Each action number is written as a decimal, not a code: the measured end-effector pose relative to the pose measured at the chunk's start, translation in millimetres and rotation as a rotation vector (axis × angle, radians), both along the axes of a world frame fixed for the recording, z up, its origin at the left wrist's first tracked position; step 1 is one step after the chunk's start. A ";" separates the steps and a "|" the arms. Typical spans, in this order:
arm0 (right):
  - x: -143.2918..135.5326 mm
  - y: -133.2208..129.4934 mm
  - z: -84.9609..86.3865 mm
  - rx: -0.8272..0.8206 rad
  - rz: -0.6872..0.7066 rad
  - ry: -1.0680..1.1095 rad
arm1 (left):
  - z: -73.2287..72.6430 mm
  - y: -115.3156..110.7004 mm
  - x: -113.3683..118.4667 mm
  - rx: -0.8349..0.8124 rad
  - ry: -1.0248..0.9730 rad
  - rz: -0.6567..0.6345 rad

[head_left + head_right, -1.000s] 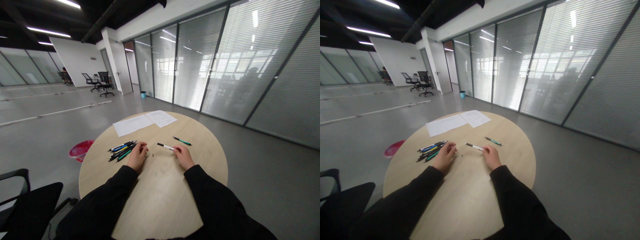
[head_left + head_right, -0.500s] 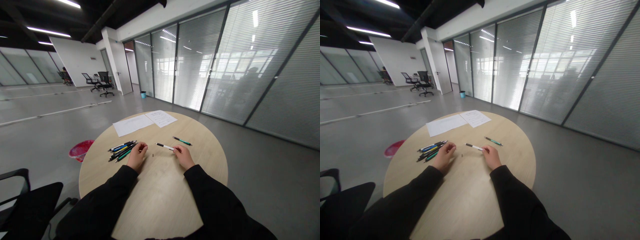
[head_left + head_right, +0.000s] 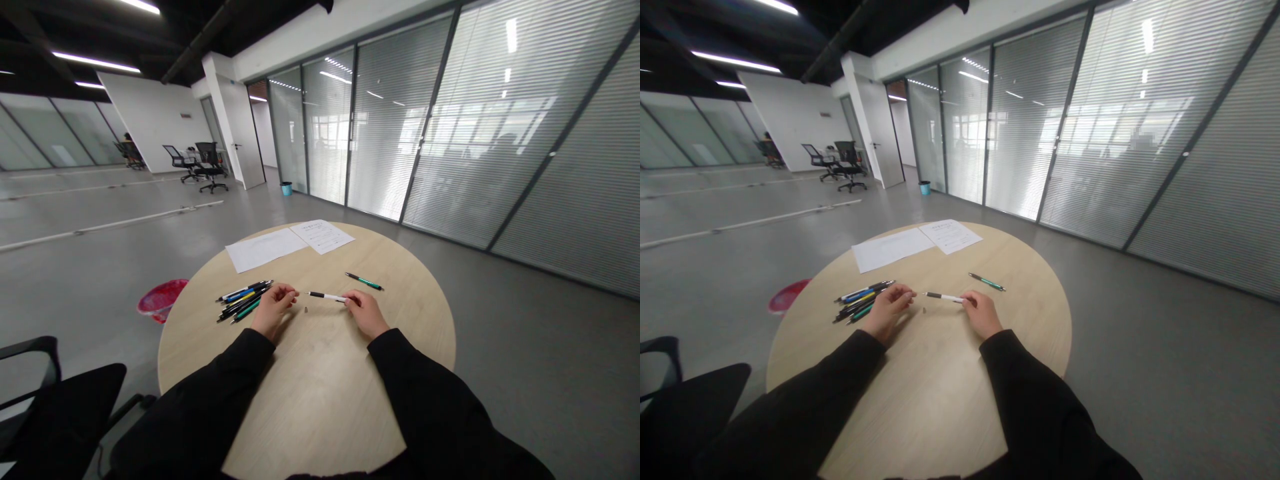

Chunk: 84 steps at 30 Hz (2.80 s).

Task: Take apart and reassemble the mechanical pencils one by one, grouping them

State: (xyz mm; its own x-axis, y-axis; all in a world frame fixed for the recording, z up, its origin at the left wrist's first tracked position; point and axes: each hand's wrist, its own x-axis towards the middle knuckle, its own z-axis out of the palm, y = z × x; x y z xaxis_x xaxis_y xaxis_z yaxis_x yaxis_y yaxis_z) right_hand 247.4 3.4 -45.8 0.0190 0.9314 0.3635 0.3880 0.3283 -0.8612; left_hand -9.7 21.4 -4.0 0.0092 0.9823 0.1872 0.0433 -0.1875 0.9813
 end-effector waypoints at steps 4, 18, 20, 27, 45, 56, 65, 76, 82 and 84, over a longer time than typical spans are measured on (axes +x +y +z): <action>-0.3 0.2 -0.8 0.000 0.010 0.001 | -0.3 -0.9 0.3 0.007 0.019 -0.009; -0.8 -0.3 1.3 0.001 0.029 -0.001 | -1.9 -1.0 1.6 0.017 0.018 -0.056; -1.0 -0.8 1.5 0.004 0.030 -0.002 | -2.3 -1.2 1.9 0.006 0.014 -0.076; -1.9 -3.6 4.1 -0.006 0.037 0.005 | -4.4 -1.0 2.5 -0.006 0.042 -0.092; -2.7 -1.7 0.1 0.001 0.056 0.024 | -1.9 -6.2 6.7 0.012 0.120 -0.202; -2.4 -1.3 -0.6 0.001 0.059 0.016 | 4.8 -11.0 7.6 0.025 0.140 -0.204; -2.8 -4.8 2.9 -0.025 0.106 -0.038 | 12.8 -14.8 8.7 0.042 0.188 -0.201; -3.5 -5.3 4.1 -0.028 0.093 -0.046 | 1.6 -9.5 6.7 0.051 0.174 -0.223; -3.1 -2.7 1.5 -0.034 0.053 -0.015 | -6.0 -6.7 2.4 0.214 0.551 -0.135; -2.9 -2.2 1.7 -0.029 0.035 -0.019 | -6.1 -7.5 1.4 0.286 0.723 -0.129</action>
State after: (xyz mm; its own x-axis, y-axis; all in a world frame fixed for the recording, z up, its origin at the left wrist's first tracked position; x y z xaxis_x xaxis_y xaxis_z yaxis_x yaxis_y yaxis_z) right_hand 244.4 1.2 -44.2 -0.0207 0.9414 0.3367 0.3928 0.3173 -0.8632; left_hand -8.3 13.9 -10.1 0.3357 0.8797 0.3368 0.6129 -0.4755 0.6311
